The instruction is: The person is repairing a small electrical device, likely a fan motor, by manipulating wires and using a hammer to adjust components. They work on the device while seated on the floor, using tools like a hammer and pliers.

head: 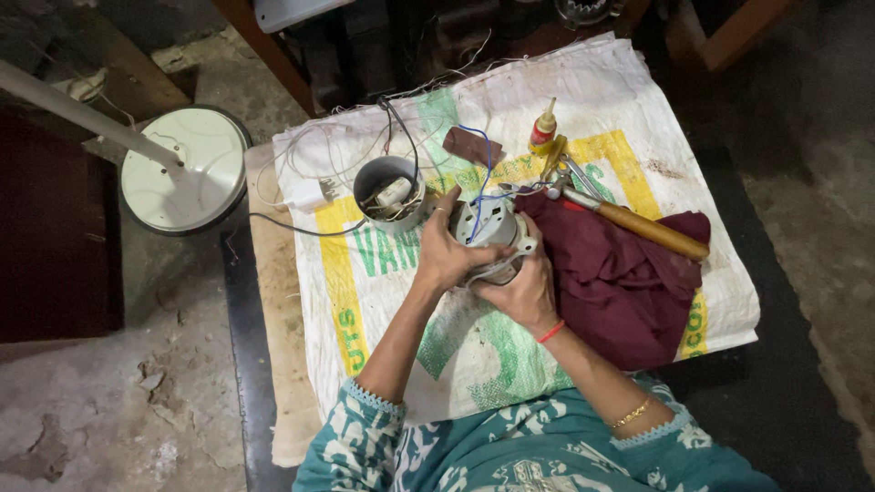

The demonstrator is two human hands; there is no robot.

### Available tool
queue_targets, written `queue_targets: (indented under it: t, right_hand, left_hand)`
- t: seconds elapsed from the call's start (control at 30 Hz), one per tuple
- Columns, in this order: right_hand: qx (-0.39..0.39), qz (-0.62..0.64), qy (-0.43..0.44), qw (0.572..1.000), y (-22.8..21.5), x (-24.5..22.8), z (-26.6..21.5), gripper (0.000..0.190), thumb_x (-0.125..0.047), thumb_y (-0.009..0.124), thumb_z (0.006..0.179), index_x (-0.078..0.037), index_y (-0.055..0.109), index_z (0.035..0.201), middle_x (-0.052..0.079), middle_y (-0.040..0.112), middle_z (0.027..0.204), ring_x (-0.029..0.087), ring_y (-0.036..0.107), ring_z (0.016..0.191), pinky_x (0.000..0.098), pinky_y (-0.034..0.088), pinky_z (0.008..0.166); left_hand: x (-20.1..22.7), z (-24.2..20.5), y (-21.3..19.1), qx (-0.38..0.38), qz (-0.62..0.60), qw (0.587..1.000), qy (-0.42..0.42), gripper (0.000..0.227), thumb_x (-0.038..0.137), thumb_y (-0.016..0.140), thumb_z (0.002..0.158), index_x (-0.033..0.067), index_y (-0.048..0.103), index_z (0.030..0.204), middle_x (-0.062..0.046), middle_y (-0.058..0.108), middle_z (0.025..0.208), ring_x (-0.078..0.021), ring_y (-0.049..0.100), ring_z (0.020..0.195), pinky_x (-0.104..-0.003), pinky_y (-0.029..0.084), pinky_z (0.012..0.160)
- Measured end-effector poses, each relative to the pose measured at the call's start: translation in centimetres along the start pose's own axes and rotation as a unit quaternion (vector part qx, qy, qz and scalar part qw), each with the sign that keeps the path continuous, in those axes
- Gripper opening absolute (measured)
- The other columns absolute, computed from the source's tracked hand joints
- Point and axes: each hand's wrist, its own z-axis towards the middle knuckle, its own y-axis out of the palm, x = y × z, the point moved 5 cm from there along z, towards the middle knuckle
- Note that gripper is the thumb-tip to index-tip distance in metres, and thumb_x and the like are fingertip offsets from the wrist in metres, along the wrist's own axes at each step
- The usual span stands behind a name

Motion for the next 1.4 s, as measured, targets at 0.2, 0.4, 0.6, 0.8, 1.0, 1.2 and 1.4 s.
queue_targets:
  t: [0.2,0.4,0.6,0.8,1.0,1.2,1.4]
  right_hand:
    - [0.018,-0.002,-0.049,0.999,0.5,0.7,-0.4,0.118,-0.026,0.098,0.057,0.006,0.031,0.15,0.031,0.046,0.148,0.043,0.052,0.135,0.0479,0.043,0.114]
    - [0.008,0.002,-0.018,1.0,0.7,1.2,-0.5,0.118,-0.027,0.098,0.057,0.005,0.032,0.149,0.028,0.049,0.144,0.042,0.054,0.132,0.0475,0.044,0.112]
    - [0.007,0.009,-0.02,1.0,0.5,0.9,-0.4,0.117,-0.026,0.098,0.057,0.005,0.033,0.148,0.028,0.051,0.142,0.041,0.055,0.131,0.0475,0.044,0.111]
    - [0.007,0.029,-0.012,0.999,0.5,1.0,-0.4,0.118,-0.027,0.097,0.058,0.006,0.031,0.15,0.027,0.052,0.141,0.04,0.056,0.131,0.046,0.045,0.111]
    - [-0.005,0.023,-0.002,1.0,0.4,0.8,-0.3,0.116,-0.025,0.096,0.058,0.006,0.032,0.15,0.026,0.053,0.139,0.039,0.057,0.128,0.046,0.045,0.111]
    - [-0.011,0.052,0.017,0.998,-0.3,-0.2,0.2,0.115,-0.028,0.096,0.059,0.008,0.033,0.149,0.027,0.053,0.14,0.039,0.056,0.13,0.0451,0.045,0.11]
    - [-0.022,-0.054,-0.056,0.997,-3.3,-1.1,-1.7,0.096,-0.03,0.094,0.067,0.01,0.043,0.138,0.032,0.053,0.135,0.047,0.056,0.124,0.0493,0.047,0.104]
  left_hand:
    - [-0.4,0.6,-0.3,-0.03,0.011,0.999,0.017,0.13,0.039,0.095,0.045,-0.0182,0.039,0.148,-0.03,0.062,0.135,-0.032,0.064,0.126,-0.038,0.048,0.11]
    - [-0.2,0.7,-0.3,-0.034,-0.002,0.999,0.018,0.13,0.038,0.096,0.043,-0.0194,0.04,0.146,-0.029,0.063,0.134,-0.0311,0.064,0.124,-0.037,0.047,0.111]
    - [-0.5,0.7,-0.1,-0.047,-0.036,0.998,0.023,0.13,0.035,0.095,0.044,-0.0164,0.04,0.149,-0.025,0.065,0.132,-0.0283,0.065,0.122,-0.035,0.048,0.109]
    - [-0.7,0.9,-0.2,-0.059,-0.027,0.997,0.053,0.127,0.033,0.096,0.045,-0.0148,0.041,0.149,-0.02,0.064,0.133,-0.0256,0.063,0.123,-0.034,0.045,0.111]
    - [-0.2,1.3,-0.5,-0.132,-0.003,0.989,0.07,0.104,0.029,0.094,0.051,-0.0079,0.059,0.141,-0.014,0.068,0.126,-0.0225,0.066,0.12,-0.033,0.047,0.112]
    - [0.6,1.4,-0.4,-0.148,-0.034,0.985,0.078,0.103,0.027,0.093,0.052,-0.0047,0.056,0.142,-0.013,0.066,0.129,-0.0237,0.064,0.123,-0.034,0.045,0.113]
    - [0.2,1.3,-0.5,-0.126,-0.03,0.99,0.058,0.104,0.029,0.095,0.051,-0.0042,0.057,0.142,-0.012,0.066,0.129,-0.024,0.065,0.122,-0.034,0.045,0.113]
